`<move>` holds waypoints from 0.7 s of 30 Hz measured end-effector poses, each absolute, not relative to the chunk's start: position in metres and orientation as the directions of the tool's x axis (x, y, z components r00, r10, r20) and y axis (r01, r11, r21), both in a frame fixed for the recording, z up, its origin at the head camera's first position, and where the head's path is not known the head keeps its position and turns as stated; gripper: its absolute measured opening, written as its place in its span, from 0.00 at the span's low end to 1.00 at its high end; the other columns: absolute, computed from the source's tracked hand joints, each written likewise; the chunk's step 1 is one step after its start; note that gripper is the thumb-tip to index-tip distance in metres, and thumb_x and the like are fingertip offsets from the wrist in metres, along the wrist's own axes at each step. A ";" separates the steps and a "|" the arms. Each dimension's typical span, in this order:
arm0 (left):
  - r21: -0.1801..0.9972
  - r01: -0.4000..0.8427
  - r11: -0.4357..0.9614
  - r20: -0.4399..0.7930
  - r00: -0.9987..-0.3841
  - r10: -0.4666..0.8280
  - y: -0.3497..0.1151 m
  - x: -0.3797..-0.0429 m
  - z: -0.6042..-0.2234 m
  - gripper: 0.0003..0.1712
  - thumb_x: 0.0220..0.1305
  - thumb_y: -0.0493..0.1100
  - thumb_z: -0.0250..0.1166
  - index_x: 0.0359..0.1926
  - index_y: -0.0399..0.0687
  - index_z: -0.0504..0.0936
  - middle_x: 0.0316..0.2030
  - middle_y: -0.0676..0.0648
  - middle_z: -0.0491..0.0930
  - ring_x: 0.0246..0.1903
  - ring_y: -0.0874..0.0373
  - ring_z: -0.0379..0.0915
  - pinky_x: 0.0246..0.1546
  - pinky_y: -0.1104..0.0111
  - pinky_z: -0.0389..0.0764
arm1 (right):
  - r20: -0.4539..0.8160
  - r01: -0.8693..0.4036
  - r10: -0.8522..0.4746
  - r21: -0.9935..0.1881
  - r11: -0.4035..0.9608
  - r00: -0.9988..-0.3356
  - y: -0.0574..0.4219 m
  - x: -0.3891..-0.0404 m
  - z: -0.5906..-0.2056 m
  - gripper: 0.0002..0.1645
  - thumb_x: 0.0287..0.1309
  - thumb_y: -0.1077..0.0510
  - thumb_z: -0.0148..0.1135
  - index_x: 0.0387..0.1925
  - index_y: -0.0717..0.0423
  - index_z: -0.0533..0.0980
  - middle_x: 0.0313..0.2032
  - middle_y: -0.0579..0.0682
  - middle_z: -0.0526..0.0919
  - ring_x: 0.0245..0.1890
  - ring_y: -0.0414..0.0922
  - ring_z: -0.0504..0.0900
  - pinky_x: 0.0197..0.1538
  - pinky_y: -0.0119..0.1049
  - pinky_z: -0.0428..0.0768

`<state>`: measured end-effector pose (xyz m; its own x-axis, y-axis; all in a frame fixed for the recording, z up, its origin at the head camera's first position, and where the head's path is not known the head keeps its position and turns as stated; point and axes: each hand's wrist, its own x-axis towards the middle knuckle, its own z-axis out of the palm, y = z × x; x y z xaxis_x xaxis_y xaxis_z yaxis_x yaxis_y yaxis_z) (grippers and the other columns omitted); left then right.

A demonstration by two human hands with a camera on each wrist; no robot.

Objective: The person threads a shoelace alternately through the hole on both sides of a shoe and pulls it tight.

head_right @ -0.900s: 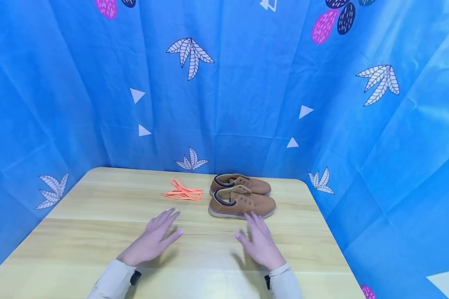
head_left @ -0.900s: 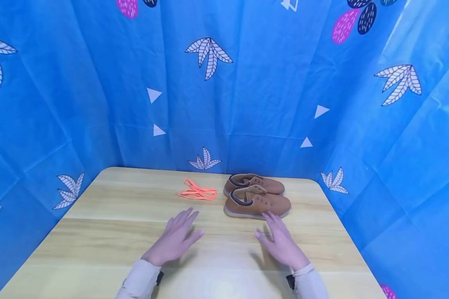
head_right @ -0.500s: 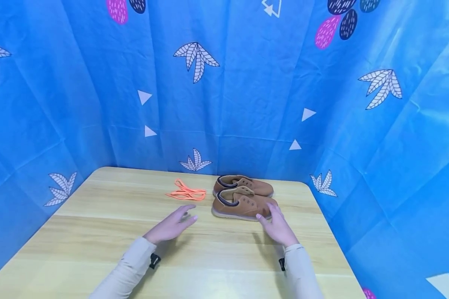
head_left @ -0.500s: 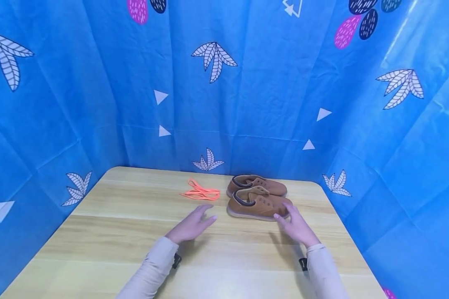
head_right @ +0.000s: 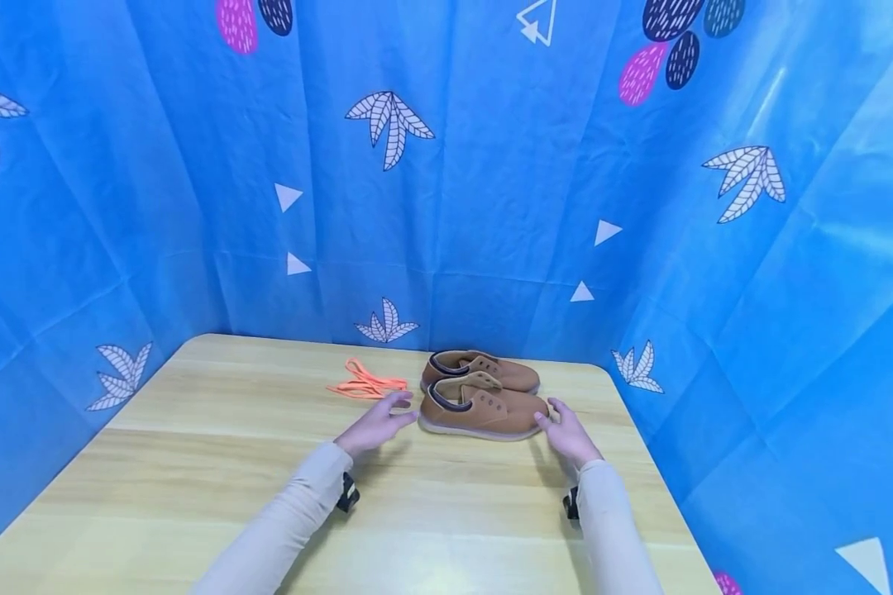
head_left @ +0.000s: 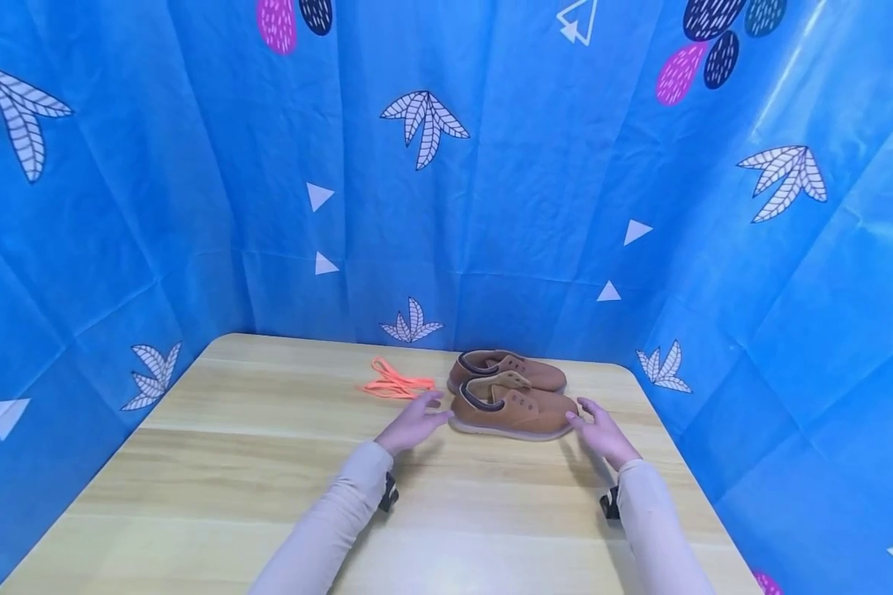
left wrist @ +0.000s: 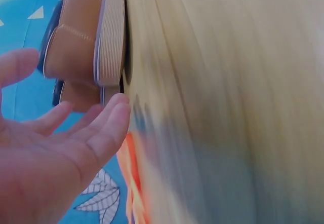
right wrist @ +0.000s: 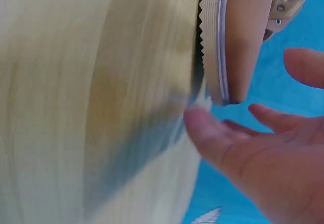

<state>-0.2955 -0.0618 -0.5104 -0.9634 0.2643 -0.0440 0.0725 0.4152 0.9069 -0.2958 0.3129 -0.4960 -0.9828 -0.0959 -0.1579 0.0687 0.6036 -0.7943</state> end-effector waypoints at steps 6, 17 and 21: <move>0.950 -0.004 0.311 -0.087 -0.963 0.256 -0.048 -0.302 -0.514 0.41 0.73 0.50 0.63 0.77 0.38 0.59 0.74 0.31 0.63 0.72 0.33 0.63 0.67 0.42 0.74 | -0.183 0.115 -0.114 -0.888 0.444 -0.976 0.316 -0.304 -0.503 0.40 0.81 0.56 0.44 0.81 0.67 0.42 0.77 0.75 0.51 0.74 0.69 0.64 0.68 0.56 0.77; 0.980 -0.113 0.166 -0.150 -0.961 0.231 -0.038 -0.307 -0.517 0.46 0.64 0.40 0.68 0.78 0.35 0.57 0.74 0.29 0.63 0.73 0.33 0.62 0.62 0.45 0.80 | -0.187 0.118 -0.114 -0.888 0.445 -0.976 0.320 -0.309 -0.509 0.40 0.73 0.64 0.50 0.79 0.69 0.48 0.78 0.71 0.53 0.63 0.57 0.76 0.60 0.45 0.82; 0.978 -0.104 0.180 -0.149 -0.955 0.258 -0.040 -0.309 -0.517 0.48 0.61 0.38 0.70 0.78 0.36 0.57 0.72 0.28 0.65 0.69 0.33 0.67 0.59 0.49 0.82 | -0.168 0.098 -0.112 -0.882 0.462 -0.979 0.320 -0.309 -0.508 0.39 0.73 0.65 0.51 0.79 0.70 0.51 0.77 0.72 0.56 0.60 0.54 0.79 0.60 0.47 0.83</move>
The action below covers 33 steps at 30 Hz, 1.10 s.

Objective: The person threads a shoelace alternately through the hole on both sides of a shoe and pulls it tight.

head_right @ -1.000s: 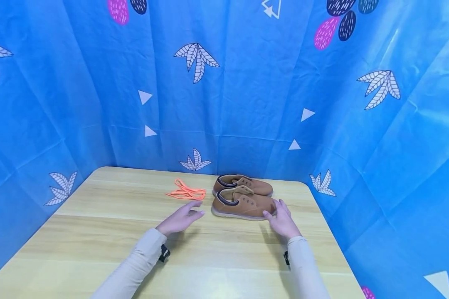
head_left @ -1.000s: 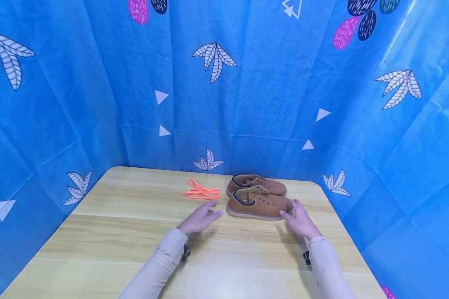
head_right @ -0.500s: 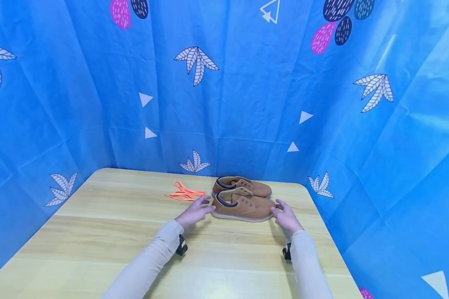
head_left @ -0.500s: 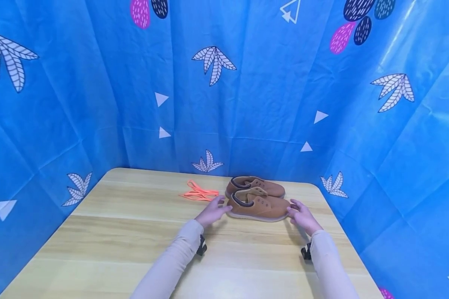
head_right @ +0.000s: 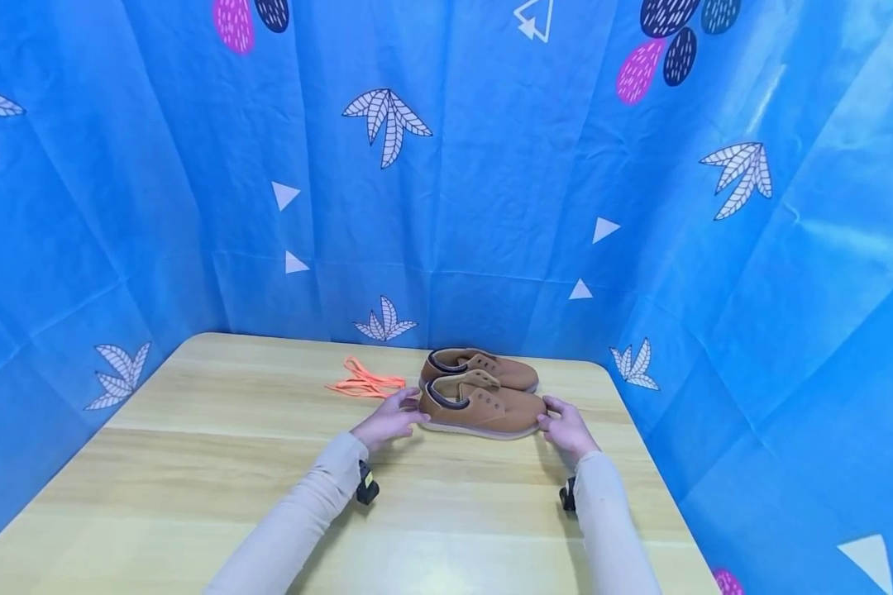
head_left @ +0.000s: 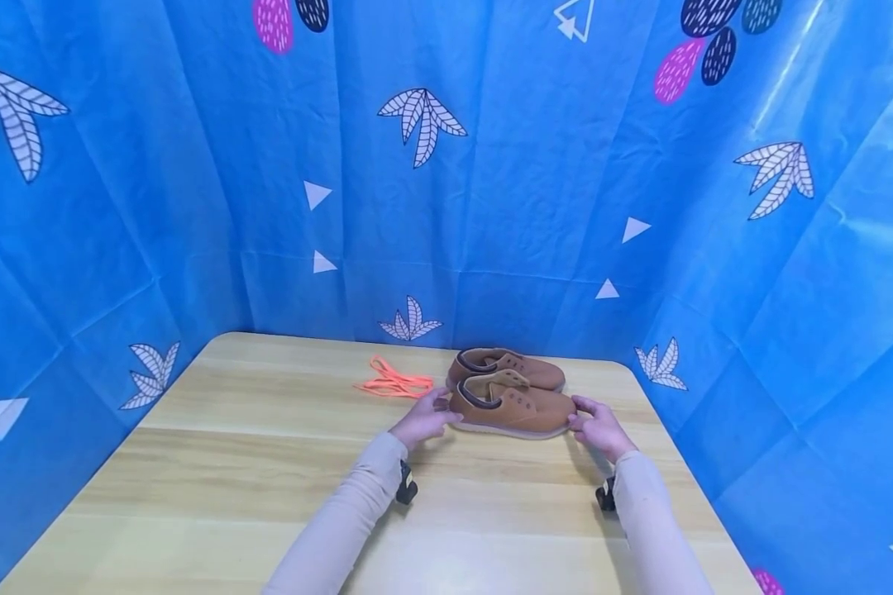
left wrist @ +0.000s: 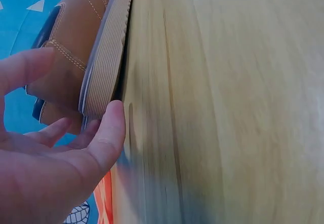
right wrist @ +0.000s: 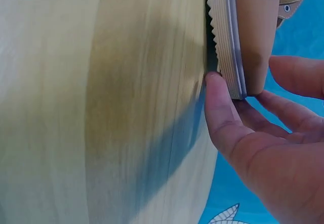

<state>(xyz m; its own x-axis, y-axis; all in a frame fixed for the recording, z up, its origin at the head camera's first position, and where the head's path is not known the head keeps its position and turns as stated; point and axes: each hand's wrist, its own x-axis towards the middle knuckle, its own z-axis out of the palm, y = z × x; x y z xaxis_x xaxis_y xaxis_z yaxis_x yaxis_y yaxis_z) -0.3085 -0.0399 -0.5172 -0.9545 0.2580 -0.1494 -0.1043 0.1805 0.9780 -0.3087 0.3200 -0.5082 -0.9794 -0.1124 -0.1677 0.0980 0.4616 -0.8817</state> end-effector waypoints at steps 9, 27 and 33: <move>0.948 -0.044 0.314 -0.142 -0.945 0.296 -0.056 -0.301 -0.513 0.48 0.58 0.38 0.73 0.77 0.39 0.61 0.67 0.32 0.72 0.64 0.37 0.73 0.57 0.48 0.82 | -0.130 0.046 -0.121 -0.844 0.534 -0.984 0.309 -0.301 -0.509 0.43 0.65 0.66 0.63 0.76 0.70 0.57 0.73 0.73 0.63 0.65 0.64 0.74 0.53 0.42 0.86; 0.779 0.330 0.533 0.046 -0.878 0.476 -0.102 -0.284 -0.507 0.38 0.52 0.38 0.80 0.64 0.39 0.77 0.52 0.41 0.84 0.47 0.52 0.81 0.51 0.61 0.82 | -0.063 -0.123 -0.284 -0.797 0.591 -0.957 0.283 -0.286 -0.509 0.37 0.53 0.60 0.78 0.64 0.64 0.75 0.64 0.64 0.78 0.62 0.57 0.80 0.67 0.53 0.76; 0.735 0.328 0.594 0.018 -0.885 0.466 -0.121 -0.274 -0.503 0.30 0.50 0.42 0.82 0.54 0.42 0.81 0.44 0.46 0.85 0.42 0.55 0.80 0.45 0.63 0.81 | -0.045 -0.184 -0.355 -0.792 0.582 -0.934 0.267 -0.279 -0.505 0.39 0.53 0.61 0.78 0.65 0.69 0.72 0.65 0.72 0.74 0.46 0.51 0.89 0.51 0.38 0.85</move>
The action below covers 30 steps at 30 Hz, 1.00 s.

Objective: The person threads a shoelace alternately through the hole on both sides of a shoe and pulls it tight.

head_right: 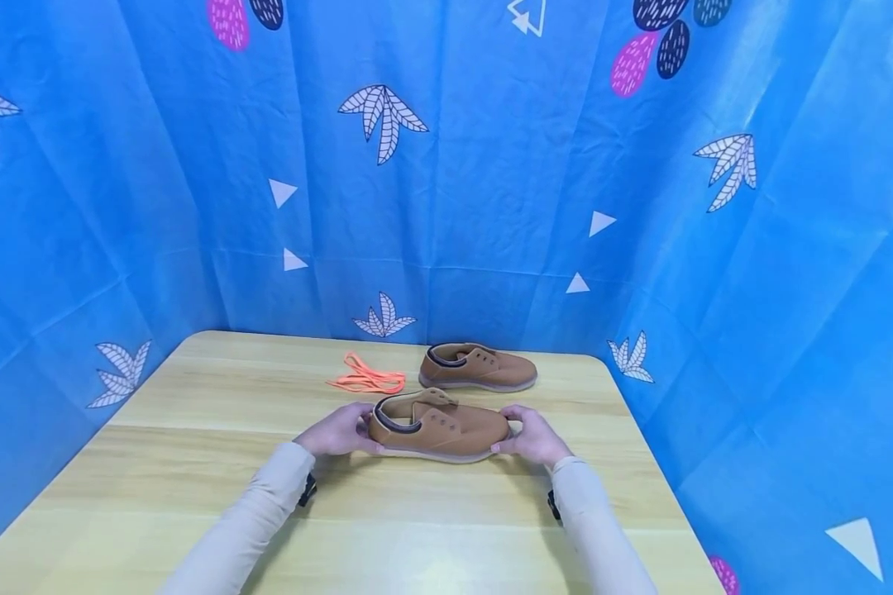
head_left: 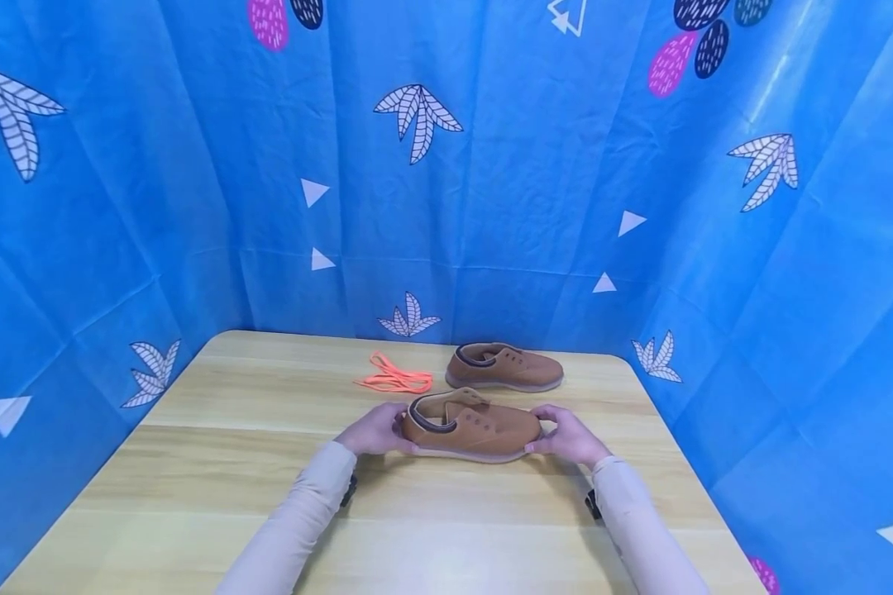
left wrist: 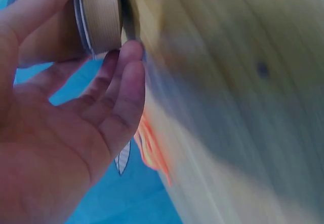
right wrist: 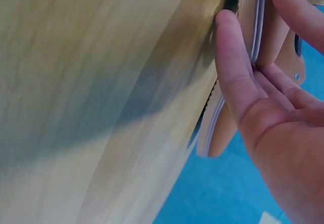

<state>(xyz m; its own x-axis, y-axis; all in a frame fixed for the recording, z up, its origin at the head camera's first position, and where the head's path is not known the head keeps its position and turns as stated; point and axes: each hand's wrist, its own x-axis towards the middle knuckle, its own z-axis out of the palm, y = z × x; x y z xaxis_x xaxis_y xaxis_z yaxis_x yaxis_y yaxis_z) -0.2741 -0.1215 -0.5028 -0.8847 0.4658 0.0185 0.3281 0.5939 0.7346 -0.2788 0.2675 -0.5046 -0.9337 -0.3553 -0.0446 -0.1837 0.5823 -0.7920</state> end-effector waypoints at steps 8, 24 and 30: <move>0.713 0.298 0.634 -0.026 -0.893 0.450 -0.147 -0.265 -0.494 0.33 0.46 0.46 0.84 0.52 0.42 0.82 0.41 0.46 0.83 0.38 0.56 0.77 0.43 0.63 0.80 | -0.048 -0.217 -0.404 -0.783 0.583 -0.913 0.247 -0.277 -0.505 0.38 0.52 0.60 0.80 0.62 0.66 0.73 0.63 0.69 0.75 0.34 0.43 0.87 0.39 0.32 0.84; 0.742 0.271 0.613 -0.062 -0.883 0.465 -0.182 -0.251 -0.493 0.35 0.46 0.47 0.84 0.55 0.44 0.81 0.40 0.48 0.81 0.36 0.56 0.76 0.36 0.69 0.78 | -0.051 -0.226 -0.419 -0.780 0.584 -0.906 0.217 -0.266 -0.502 0.37 0.51 0.59 0.81 0.60 0.63 0.74 0.58 0.62 0.81 0.29 0.40 0.85 0.35 0.32 0.81; 0.726 0.289 0.624 -0.058 -0.879 0.474 -0.190 -0.247 -0.497 0.29 0.46 0.47 0.84 0.48 0.48 0.82 0.37 0.49 0.80 0.32 0.59 0.73 0.30 0.71 0.75 | -0.077 -0.209 -0.433 -0.792 0.574 -0.898 0.212 -0.258 -0.504 0.38 0.52 0.57 0.81 0.61 0.62 0.73 0.55 0.60 0.83 0.29 0.39 0.85 0.35 0.32 0.82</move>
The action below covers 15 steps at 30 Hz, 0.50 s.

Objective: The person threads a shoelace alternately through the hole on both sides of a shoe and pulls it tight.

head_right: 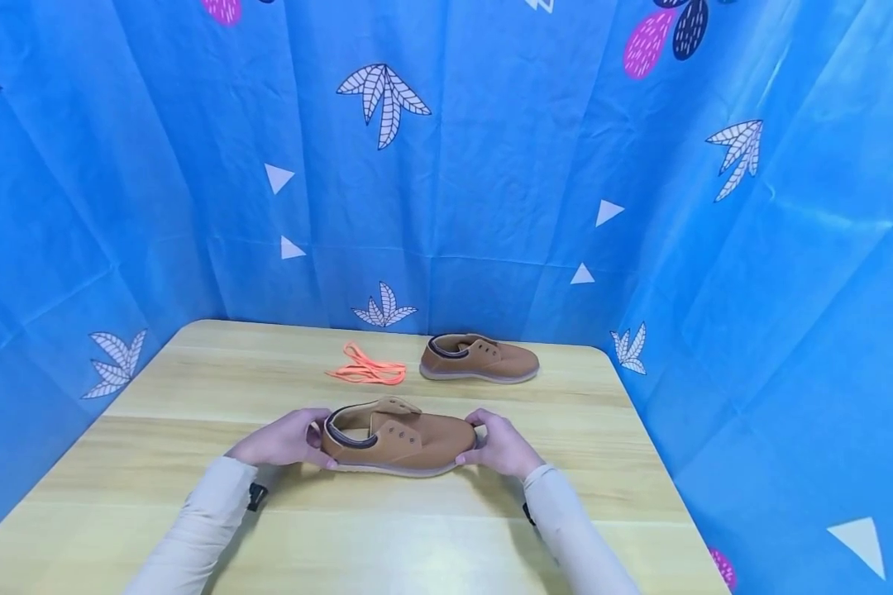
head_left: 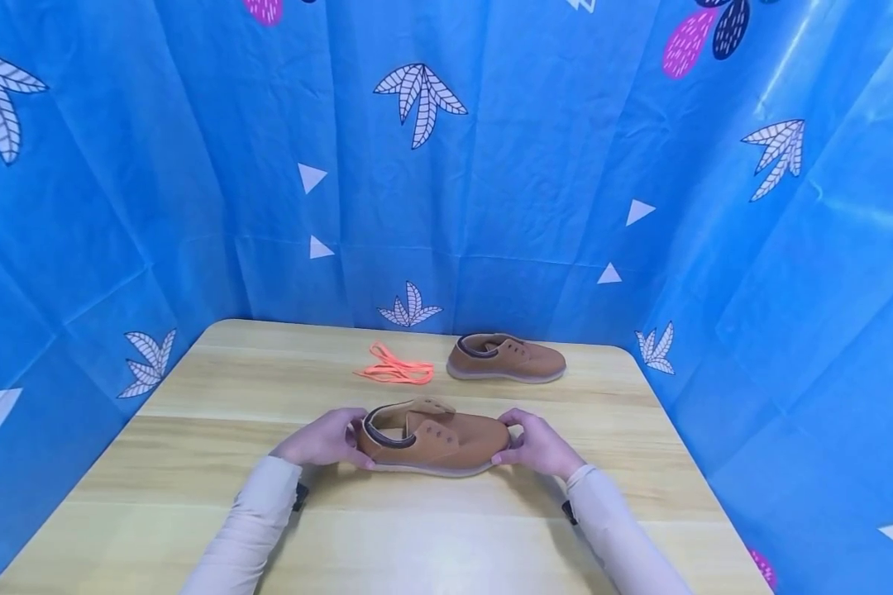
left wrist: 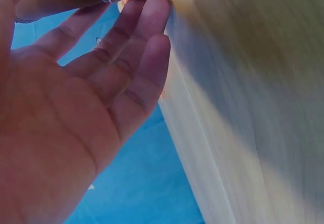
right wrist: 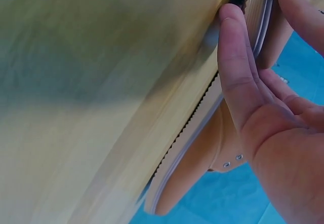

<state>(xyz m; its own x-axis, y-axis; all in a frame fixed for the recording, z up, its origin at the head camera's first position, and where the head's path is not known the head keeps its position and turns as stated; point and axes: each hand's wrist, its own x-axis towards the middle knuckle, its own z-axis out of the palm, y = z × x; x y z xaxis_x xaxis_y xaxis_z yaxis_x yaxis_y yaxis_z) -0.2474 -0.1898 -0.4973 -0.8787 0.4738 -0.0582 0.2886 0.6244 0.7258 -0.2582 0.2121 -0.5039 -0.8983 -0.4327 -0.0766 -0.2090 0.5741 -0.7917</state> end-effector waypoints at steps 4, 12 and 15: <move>0.714 0.311 0.627 -0.045 -0.874 0.484 -0.191 -0.246 -0.497 0.29 0.46 0.48 0.84 0.47 0.48 0.81 0.37 0.50 0.80 0.32 0.59 0.72 0.31 0.71 0.74 | -0.067 -0.215 -0.427 -0.787 0.578 -0.902 0.210 -0.254 -0.503 0.38 0.51 0.57 0.81 0.61 0.62 0.73 0.56 0.60 0.83 0.28 0.40 0.85 0.34 0.32 0.81; 0.683 0.291 0.670 -0.103 -0.870 0.482 -0.188 -0.246 -0.487 0.36 0.45 0.50 0.85 0.54 0.42 0.80 0.39 0.50 0.81 0.35 0.57 0.74 0.36 0.68 0.77 | -0.056 -0.225 -0.429 -0.786 0.575 -0.902 0.209 -0.254 -0.504 0.37 0.51 0.59 0.81 0.60 0.62 0.74 0.56 0.61 0.82 0.31 0.40 0.87 0.37 0.31 0.83; 0.681 0.260 0.685 -0.154 -0.863 0.481 -0.187 -0.246 -0.482 0.41 0.44 0.50 0.85 0.58 0.42 0.79 0.45 0.50 0.83 0.43 0.56 0.77 0.50 0.58 0.81 | -0.051 -0.229 -0.434 -0.790 0.568 -0.900 0.207 -0.255 -0.506 0.36 0.50 0.59 0.81 0.59 0.62 0.74 0.57 0.61 0.82 0.32 0.42 0.87 0.37 0.32 0.83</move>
